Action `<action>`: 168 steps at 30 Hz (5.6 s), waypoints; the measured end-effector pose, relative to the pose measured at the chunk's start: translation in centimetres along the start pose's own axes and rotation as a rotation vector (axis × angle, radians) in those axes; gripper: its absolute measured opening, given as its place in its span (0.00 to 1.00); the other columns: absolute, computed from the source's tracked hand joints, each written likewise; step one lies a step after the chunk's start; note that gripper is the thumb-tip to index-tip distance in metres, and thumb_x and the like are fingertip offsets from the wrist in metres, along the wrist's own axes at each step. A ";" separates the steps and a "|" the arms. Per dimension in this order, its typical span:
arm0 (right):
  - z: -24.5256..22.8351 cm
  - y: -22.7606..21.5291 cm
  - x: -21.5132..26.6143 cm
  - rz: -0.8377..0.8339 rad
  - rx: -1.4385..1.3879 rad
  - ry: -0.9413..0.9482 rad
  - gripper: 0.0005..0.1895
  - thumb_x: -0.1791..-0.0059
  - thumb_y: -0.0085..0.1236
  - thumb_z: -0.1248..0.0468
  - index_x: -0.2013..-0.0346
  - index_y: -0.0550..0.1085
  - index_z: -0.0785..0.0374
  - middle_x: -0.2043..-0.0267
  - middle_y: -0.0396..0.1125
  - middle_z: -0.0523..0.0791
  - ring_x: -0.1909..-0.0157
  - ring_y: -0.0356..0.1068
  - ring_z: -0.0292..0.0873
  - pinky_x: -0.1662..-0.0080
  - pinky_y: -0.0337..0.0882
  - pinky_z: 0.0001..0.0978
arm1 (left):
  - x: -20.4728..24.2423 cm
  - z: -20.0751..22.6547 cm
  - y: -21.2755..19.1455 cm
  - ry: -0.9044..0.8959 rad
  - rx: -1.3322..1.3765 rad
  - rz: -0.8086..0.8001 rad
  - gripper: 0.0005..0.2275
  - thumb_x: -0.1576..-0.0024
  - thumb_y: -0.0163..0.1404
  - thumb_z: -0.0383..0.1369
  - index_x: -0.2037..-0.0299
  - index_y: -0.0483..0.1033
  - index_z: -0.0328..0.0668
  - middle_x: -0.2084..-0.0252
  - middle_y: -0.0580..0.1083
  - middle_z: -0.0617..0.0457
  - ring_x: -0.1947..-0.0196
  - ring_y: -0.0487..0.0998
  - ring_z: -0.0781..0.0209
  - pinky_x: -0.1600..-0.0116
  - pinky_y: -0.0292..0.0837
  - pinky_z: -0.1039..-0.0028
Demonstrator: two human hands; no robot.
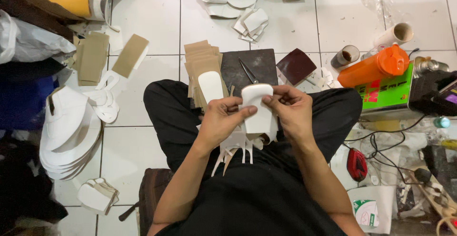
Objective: The person sits on the floor and repeatedly aligns a white shoe insole with a brown cardboard template. They use scissors to trim the cardboard around the insole's edge, then separate the pieces and repeat the process with new materials.
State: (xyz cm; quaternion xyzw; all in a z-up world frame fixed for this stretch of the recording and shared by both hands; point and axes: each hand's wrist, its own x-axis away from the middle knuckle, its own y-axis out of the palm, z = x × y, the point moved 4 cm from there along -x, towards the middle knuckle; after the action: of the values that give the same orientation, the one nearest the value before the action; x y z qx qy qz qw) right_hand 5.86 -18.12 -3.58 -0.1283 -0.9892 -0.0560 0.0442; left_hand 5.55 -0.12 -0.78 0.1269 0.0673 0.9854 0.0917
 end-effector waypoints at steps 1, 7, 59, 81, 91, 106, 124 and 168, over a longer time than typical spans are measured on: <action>-1.0 0.4 0.3 -0.004 0.000 -0.004 0.13 0.61 0.70 0.69 0.65 0.76 0.70 0.81 0.66 0.45 0.77 0.66 0.31 0.70 0.71 0.19 | -0.1 0.1 -0.2 0.005 0.001 0.003 0.10 0.54 0.62 0.30 0.65 0.79 0.33 0.73 0.77 0.51 0.70 0.74 0.72 0.65 0.76 0.83; -0.3 0.7 -0.3 -0.109 0.059 0.018 0.16 0.64 0.71 0.67 0.64 0.77 0.67 0.78 0.70 0.45 0.73 0.66 0.31 0.69 0.70 0.20 | -0.9 0.2 -0.3 0.033 -0.096 0.029 0.11 0.53 0.62 0.33 0.65 0.79 0.34 0.73 0.78 0.48 0.70 0.74 0.72 0.64 0.76 0.82; 13.1 -3.0 -5.3 -0.248 1.244 -0.184 0.31 0.62 0.67 0.57 0.51 0.63 0.62 0.59 0.60 0.50 0.54 0.68 0.58 0.51 0.70 0.45 | -7.0 -5.9 -7.1 0.442 -0.678 0.706 0.14 0.46 0.55 0.29 0.53 0.64 0.39 0.61 0.71 0.46 0.61 0.73 0.46 0.57 0.65 0.62; -0.3 1.3 3.1 -0.302 -0.178 0.091 0.21 0.62 0.64 0.76 0.63 0.61 0.69 0.77 0.65 0.52 0.91 0.59 0.38 0.88 0.59 0.25 | 0.1 -1.0 -0.8 -0.073 0.413 0.129 0.17 0.60 0.64 0.24 0.60 0.76 0.25 0.67 0.78 0.40 0.68 0.79 0.58 0.63 0.78 0.66; 3.0 2.2 5.3 -0.338 -0.476 0.278 0.16 0.60 0.58 0.74 0.63 0.62 0.70 0.79 0.60 0.51 0.95 0.53 0.38 0.93 0.53 0.26 | 2.1 -4.5 -0.1 -0.077 0.614 -0.092 0.23 0.60 0.61 0.20 0.52 0.71 0.26 0.62 0.76 0.32 0.61 0.78 0.46 0.58 0.75 0.51; 3.7 1.2 7.3 -0.444 -0.339 0.253 0.34 0.54 0.48 0.41 0.52 0.62 0.71 0.70 0.67 0.56 0.84 0.58 0.36 0.89 0.60 0.19 | 2.4 0.1 -2.2 0.085 0.284 0.166 0.12 0.58 0.63 0.27 0.67 0.76 0.33 0.74 0.77 0.49 0.72 0.76 0.64 0.68 0.75 0.73; -2.8 2.3 10.1 -0.663 0.162 -0.090 0.51 0.59 0.38 0.25 0.47 0.65 0.70 0.76 0.58 0.42 0.77 0.62 0.33 0.72 0.76 0.27 | 3.5 1.2 0.1 0.281 0.063 0.086 0.18 0.49 0.56 0.35 0.51 0.66 0.41 0.55 0.73 0.52 0.55 0.74 0.62 0.50 0.73 0.72; -3.3 1.4 11.2 -0.746 0.097 0.124 0.49 0.71 0.37 0.15 0.76 0.61 0.61 0.85 0.56 0.40 0.86 0.56 0.32 0.79 0.57 0.21 | 2.9 5.1 -1.8 0.142 -0.209 -0.202 0.10 0.49 0.54 0.38 0.63 0.76 0.40 0.67 0.77 0.58 0.69 0.75 0.72 0.67 0.72 0.82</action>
State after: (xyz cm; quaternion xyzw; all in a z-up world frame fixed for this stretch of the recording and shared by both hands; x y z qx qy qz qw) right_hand -4.29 -14.42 0.99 0.2464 -0.9648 -0.0292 0.0868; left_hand 4.38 2.77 4.50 0.0394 -0.0168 0.9793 0.1979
